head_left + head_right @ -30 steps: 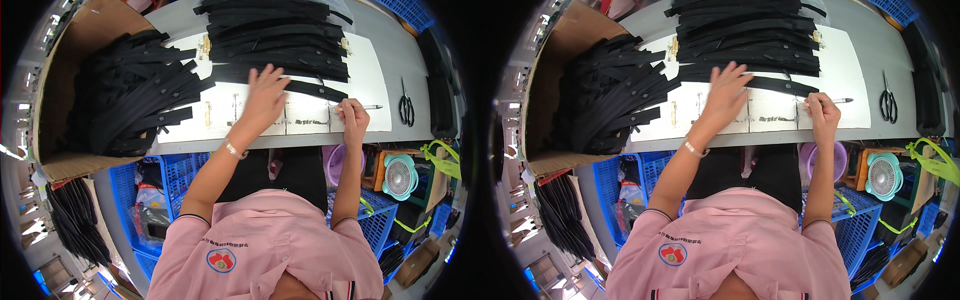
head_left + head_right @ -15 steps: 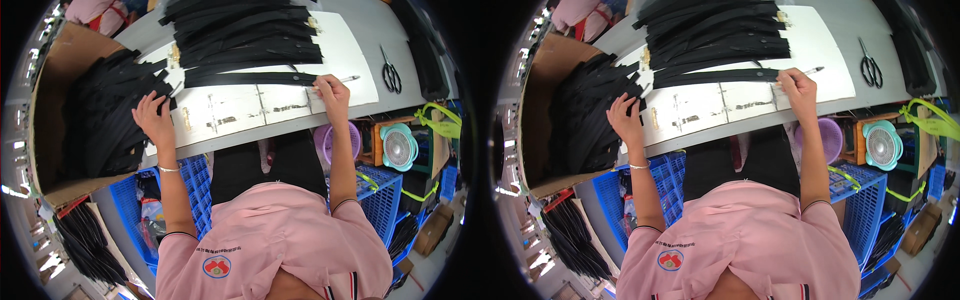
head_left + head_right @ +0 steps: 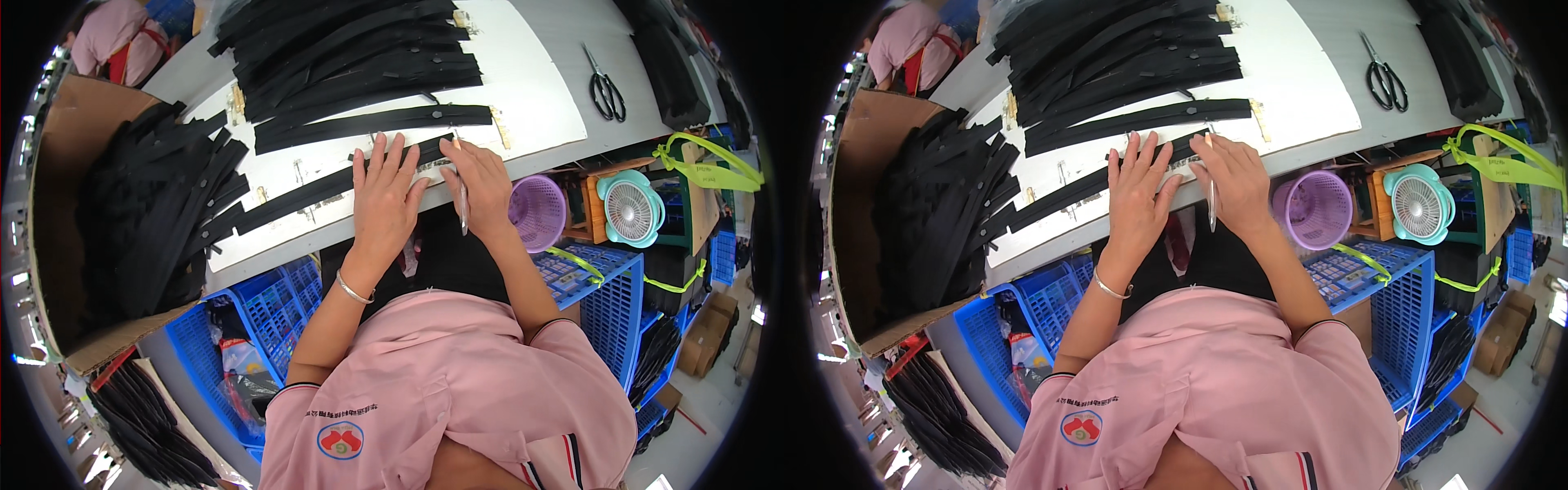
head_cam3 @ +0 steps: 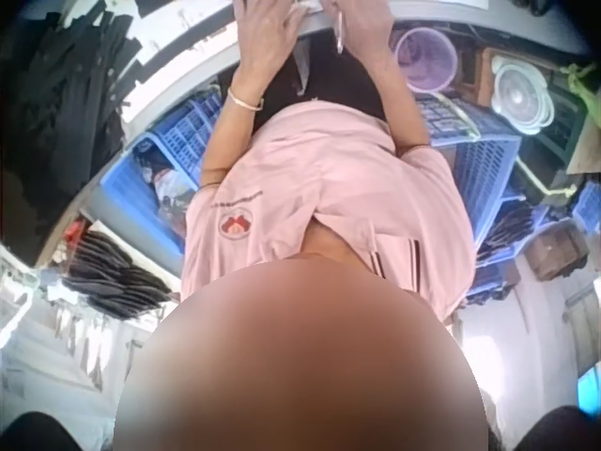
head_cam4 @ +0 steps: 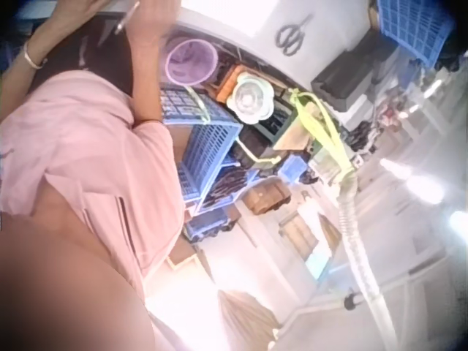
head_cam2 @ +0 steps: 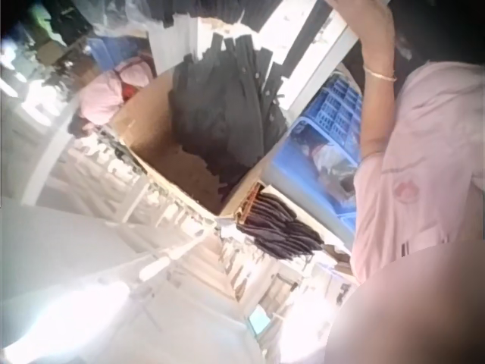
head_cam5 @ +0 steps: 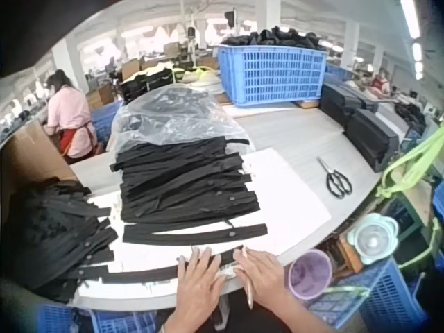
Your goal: Marking specific points on black straps/zipper components using a white pen on a guide board.
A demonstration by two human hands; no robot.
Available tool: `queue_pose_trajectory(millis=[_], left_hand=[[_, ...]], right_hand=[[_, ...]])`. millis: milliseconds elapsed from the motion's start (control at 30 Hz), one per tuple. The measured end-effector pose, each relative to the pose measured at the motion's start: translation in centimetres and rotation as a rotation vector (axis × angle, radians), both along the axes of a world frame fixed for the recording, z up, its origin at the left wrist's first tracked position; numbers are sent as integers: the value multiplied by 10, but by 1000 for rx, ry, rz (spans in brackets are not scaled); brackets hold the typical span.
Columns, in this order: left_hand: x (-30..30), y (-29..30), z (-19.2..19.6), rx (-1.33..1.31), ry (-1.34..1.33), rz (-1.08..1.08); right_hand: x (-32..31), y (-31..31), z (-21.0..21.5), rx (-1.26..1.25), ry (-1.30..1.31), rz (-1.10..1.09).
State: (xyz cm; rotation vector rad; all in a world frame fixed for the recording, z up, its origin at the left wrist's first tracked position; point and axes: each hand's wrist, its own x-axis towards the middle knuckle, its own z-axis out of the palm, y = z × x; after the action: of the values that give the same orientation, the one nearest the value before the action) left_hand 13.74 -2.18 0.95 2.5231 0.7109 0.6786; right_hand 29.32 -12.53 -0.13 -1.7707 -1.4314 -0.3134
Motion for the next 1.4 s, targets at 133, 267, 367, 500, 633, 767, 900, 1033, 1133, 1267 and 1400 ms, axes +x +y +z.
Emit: queue_pose_trajectory(millis=[133,267,367,500,633,767,900,1033,1133,1267,1400], left_hand=[[-22,-1,4,14,97,61],[-55,0,2,19,176,137],[-78,3,-1,50,227,207],[-112,12,-4,21,170,389],[-132,16,-1,22,191,420],[-134,18,-5,44,137,417],[-135,19,-7,57,89,406],[-136,19,-7,60,83,414],[-133,20,-6,37,75,418],[-132,20,-8,62,77,420],[-134,19,-10,61,54,423]], right_hand=[[5,-14,-3,-129,-151,-19],[33,-26,-10,-124,-146,-172],[44,-30,-13,-119,-165,-157],[42,-28,-14,-104,-177,-151],[40,-25,-5,-138,-175,-191],[28,-11,16,-210,-175,-213],[-37,32,57,-209,470,-28],[-79,86,56,-201,854,360],[-107,119,41,-235,849,381],[-116,137,17,-275,692,365],[-119,135,20,-326,626,334]])
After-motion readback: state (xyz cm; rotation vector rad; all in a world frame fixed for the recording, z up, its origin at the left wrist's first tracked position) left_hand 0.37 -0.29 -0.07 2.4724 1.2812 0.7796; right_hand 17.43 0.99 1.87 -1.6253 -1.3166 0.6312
